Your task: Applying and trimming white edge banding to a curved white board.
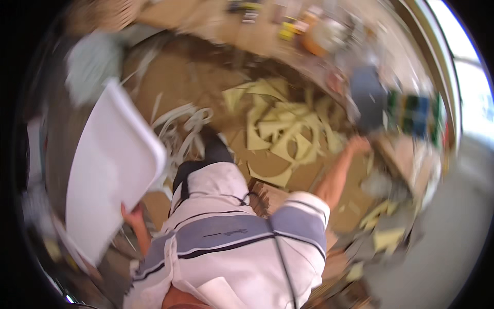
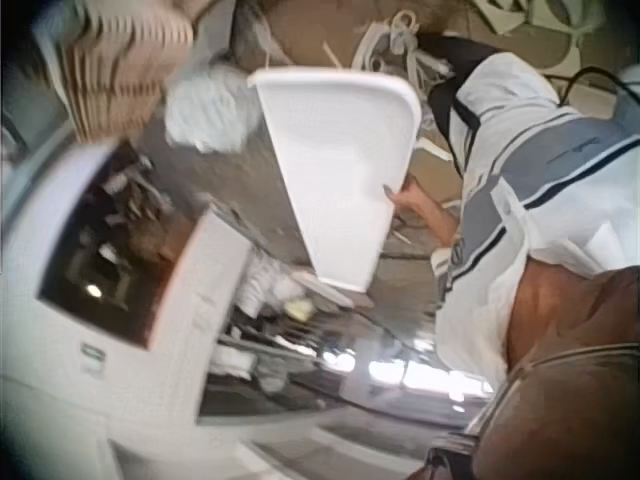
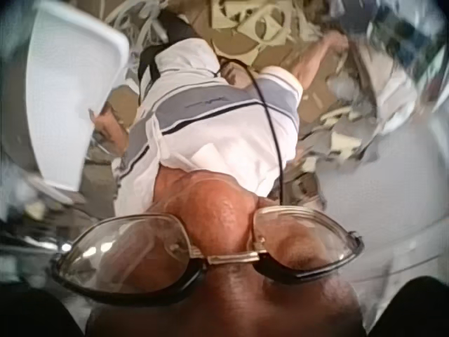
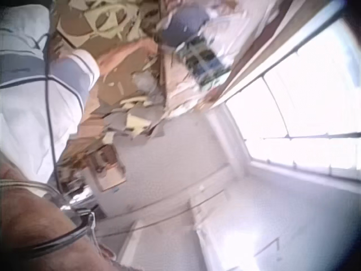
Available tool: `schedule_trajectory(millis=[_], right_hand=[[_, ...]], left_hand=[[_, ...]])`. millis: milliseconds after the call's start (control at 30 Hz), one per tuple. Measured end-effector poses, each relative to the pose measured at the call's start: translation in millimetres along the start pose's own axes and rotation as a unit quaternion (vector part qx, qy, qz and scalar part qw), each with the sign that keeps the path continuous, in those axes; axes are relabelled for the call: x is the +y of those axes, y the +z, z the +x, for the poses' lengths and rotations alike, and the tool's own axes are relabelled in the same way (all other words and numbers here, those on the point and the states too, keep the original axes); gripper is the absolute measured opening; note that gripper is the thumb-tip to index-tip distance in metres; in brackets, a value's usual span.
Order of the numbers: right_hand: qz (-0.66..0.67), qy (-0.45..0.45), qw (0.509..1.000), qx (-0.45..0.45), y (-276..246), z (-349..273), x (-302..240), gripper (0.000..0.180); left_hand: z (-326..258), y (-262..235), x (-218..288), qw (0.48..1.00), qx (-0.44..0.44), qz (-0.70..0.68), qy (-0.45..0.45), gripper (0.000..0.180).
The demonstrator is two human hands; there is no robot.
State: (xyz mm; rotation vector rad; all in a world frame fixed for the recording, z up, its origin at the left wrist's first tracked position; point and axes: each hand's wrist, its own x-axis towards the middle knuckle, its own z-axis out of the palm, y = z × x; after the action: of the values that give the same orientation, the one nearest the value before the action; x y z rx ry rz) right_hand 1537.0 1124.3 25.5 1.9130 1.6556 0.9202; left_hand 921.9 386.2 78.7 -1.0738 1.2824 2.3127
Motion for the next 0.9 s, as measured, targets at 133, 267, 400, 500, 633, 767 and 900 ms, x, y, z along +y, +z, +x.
schedule_trajectory(millis=[133,267,400,500,633,767,900], right_hand=[[0.288,0.089,0.804,0.512,-135.0,-18.8,-11.9,0.021],[0.863,-0.003,0.484,0.146,-338.3,-108.6,-48.6,0.025],[0.804,-0.347,0.484,-0.005,-402.6,-130.5,-99.4,0.027],[0.711,-0.522,0.438,-0.172,-473.4,-144.5,-121.0,0.027],[0.619,-0.589,0.417,-0.308,-502.8,-158.6,-183.2,0.028],[0.56,-0.641,0.376,-0.366,-507.2,-173.0,-253.3,0.027],[0.421,-0.721,0.369,-0.408,-517.9,-199.4,-284.1,0.026]], left_hand=[[-5.7,-6.8,-20.4,0.999,-0.016,-0.033,0.015,0.047],[-7.5,-27.3,-30.4,0.997,0.067,-0.038,0.009,0.04],[-22.9,-32.7,-30.8,0.999,0.034,-0.033,-0.009,0.047],[-22.1,-78.0,-30.2,0.997,0.062,-0.048,0.025,0.047],[-64.9,-81.0,-44.5,0.994,0.087,-0.034,0.061,0.059],[-150.3,-28.7,-95.9,0.945,0.209,0.161,0.195,0.081],[-180.7,-42.3,-129.8,0.926,0.256,0.185,0.208,0.083]])
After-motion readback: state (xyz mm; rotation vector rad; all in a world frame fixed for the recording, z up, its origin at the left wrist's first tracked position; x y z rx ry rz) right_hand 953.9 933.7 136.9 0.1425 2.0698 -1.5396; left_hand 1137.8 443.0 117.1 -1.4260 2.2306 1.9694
